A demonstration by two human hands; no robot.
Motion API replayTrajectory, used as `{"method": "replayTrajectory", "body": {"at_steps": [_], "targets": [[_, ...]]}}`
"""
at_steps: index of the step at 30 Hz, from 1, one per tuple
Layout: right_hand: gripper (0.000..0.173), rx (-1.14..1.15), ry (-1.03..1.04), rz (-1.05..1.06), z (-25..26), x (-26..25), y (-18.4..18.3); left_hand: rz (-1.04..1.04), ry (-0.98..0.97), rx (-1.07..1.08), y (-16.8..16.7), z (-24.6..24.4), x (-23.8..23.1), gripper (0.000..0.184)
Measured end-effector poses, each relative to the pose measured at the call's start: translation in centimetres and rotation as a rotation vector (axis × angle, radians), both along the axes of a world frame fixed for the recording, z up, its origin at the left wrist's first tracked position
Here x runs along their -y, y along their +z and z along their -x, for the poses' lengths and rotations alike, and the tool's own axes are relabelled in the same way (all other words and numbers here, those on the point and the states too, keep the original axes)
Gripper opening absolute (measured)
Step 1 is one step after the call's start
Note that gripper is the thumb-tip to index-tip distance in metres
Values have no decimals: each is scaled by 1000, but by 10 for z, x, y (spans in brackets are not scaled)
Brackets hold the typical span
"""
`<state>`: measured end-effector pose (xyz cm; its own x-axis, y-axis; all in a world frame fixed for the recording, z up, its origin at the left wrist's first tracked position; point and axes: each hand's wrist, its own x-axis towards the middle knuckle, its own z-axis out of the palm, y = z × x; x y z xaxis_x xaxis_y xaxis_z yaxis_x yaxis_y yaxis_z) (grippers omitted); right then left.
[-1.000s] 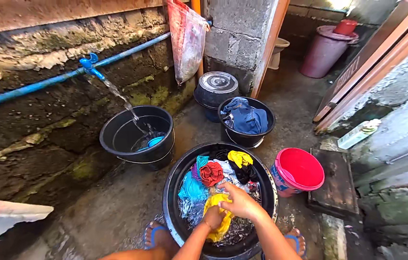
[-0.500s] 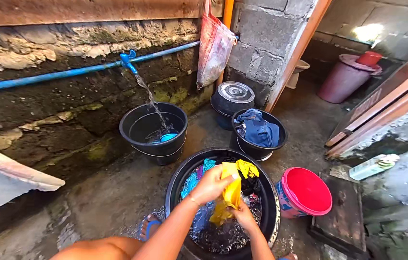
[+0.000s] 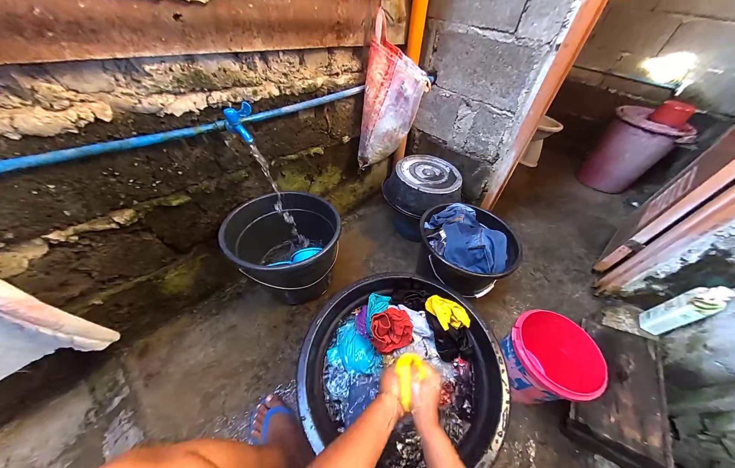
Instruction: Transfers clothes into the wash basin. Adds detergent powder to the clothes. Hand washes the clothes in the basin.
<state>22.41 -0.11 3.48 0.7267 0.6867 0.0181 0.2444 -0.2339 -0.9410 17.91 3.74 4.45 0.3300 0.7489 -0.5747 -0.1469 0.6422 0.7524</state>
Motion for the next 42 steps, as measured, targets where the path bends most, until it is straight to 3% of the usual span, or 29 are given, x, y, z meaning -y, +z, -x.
{"method": "replayTrajectory", "body": {"at_steps": [3, 7, 9, 12, 14, 16, 19, 22, 25, 29, 31, 32, 34, 35, 37, 39, 40, 42], "targets": [[17, -93, -112, 81, -37, -4, -27, -14, -83, -138, 12, -13, 1, 37], [15, -68, -38, -195, 17, 6, 11, -62, -31, -37, -4, -4, -17, 28], [16, -67, -7, -229, 22, 9, 10, -46, -86, 10, 3, 9, -17, 28], [29, -93, -37, 110, -40, 19, -17, -127, -300, -66, 17, 45, -29, 45], [37, -18, -145, 329, -80, 31, -28, -268, -379, -187, 15, 69, -45, 41], [46, 90, -146, 481, -85, 37, -25, -390, -552, -403, -6, 79, -54, 41], [59, 205, 240, 747, -49, 28, -25, -446, -943, -604, -51, 62, -38, 47], [65, 259, 631, 1045, -17, 18, -54, -442, -1249, -790, -87, 42, -14, 54], [66, 268, 871, 1217, -7, 24, -79, -390, -1462, -912, -99, 44, 0, 60], [56, 142, 1083, 1255, -24, 23, -92, -365, -1762, -922, -99, 53, 0, 45], [64, -19, 937, 989, -38, 32, -85, -403, -1653, -863, -81, 52, -12, 40], [80, -145, 875, 827, -42, 37, -76, -412, -1515, -835, -62, 50, -17, 39], [110, -354, 815, 550, -41, 48, -66, -456, -1187, -730, -8, 44, -24, 41], [112, -415, 774, 485, -36, 52, -62, -492, -1050, -635, 21, 42, -24, 40], [98, -433, 633, 462, -24, 54, -51, -499, -785, -342, 68, 49, -20, 31], [71, -339, 496, 435, -24, 48, -36, -385, -506, -111, 91, 68, -22, 30], [57, -278, 451, 432, -28, 43, -22, -332, -375, -120, 93, 79, -28, 35], [37, -196, 426, 408, -35, 36, 11, -284, -239, -341, 73, 94, -46, 49]]}}
